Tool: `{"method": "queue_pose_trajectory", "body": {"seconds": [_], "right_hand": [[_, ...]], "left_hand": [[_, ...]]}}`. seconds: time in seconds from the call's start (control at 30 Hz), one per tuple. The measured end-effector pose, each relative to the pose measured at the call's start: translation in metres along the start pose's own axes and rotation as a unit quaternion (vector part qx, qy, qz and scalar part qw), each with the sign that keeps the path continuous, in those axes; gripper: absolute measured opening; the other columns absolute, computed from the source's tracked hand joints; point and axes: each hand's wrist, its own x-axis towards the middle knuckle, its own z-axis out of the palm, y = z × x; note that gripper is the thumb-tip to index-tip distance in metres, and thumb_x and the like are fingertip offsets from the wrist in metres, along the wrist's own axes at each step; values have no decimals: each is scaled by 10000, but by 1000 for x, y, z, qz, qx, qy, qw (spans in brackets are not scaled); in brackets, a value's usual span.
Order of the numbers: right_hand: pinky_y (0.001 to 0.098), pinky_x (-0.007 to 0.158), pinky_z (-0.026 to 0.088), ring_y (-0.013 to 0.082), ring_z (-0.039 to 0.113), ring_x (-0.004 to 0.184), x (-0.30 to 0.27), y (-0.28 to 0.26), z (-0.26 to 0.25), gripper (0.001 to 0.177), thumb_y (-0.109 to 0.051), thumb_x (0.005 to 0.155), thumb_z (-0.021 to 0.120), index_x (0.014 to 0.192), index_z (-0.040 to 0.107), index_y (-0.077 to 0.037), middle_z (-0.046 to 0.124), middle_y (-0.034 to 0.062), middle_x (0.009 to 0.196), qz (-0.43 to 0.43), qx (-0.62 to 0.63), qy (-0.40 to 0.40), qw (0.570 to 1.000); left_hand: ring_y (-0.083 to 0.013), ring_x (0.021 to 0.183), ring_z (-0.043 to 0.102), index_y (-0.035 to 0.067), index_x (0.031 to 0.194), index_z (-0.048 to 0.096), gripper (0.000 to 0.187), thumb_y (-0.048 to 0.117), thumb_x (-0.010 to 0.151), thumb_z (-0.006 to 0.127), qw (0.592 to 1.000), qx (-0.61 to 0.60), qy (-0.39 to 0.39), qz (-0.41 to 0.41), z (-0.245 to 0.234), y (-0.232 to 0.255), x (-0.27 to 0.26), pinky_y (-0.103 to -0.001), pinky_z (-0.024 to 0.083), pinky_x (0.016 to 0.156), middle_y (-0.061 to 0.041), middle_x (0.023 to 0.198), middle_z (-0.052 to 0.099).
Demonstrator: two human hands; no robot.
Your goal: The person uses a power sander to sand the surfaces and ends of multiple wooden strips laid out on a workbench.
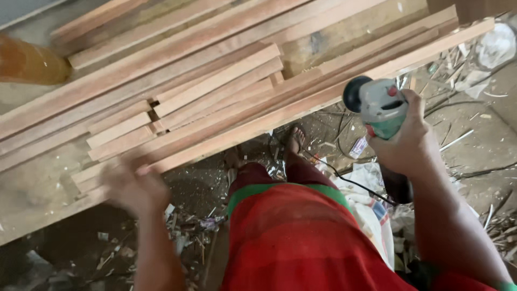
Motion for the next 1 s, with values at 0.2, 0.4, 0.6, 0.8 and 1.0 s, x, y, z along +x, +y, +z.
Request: {"method": "queue_pose_trajectory", "body": {"seconds": [0.2,0.4,0.6,0.8,1.0], "right_hand": [[584,731,551,547,691,819,-13,-28,21,966,-372,801,695,1643,277,-150,723,307,867,-57,-97,-33,993],[481,947,599,364,739,1066,-62,-98,70,841,-408,795,675,1516,241,-390,724,155,1093,-95,-173,-224,954],[603,825,595,530,701,959,-88,-122,98,938,-160,798,660,1616,208,-234,652,273,1082,-238,-126,-269,925],[587,831,606,489,726,959,-59,-78,64,978,-242,781,709,1623,212,-279,675,238,1112,-178,-115,-244,946],[570,889,585,499,726,921,2,-2,-1,950,-264,699,753,1548,328,-307,722,239,1062,-88,-67,-70,991]], "left_hand": [[-541,1483,221,40,1589,430,1043,827,925,268,829,420,-17,369,44,-40,-19,-758,99,1134,-263,1645,299],[-512,1484,158,93,1604,392,950,773,948,495,837,440,-52,320,37,-51,-6,-751,130,1129,-238,1634,252],[-458,1504,98,147,1656,229,661,518,1110,263,853,428,-131,267,28,-42,1,-732,37,1154,-187,1657,143],[-639,1451,217,5,1646,263,1058,737,936,547,831,444,-139,305,29,-18,-15,-805,134,1120,-350,1645,191],[-662,1479,142,-7,1656,236,1134,783,888,510,843,452,-133,259,33,-20,-18,-796,45,1154,-370,1663,134]]}}
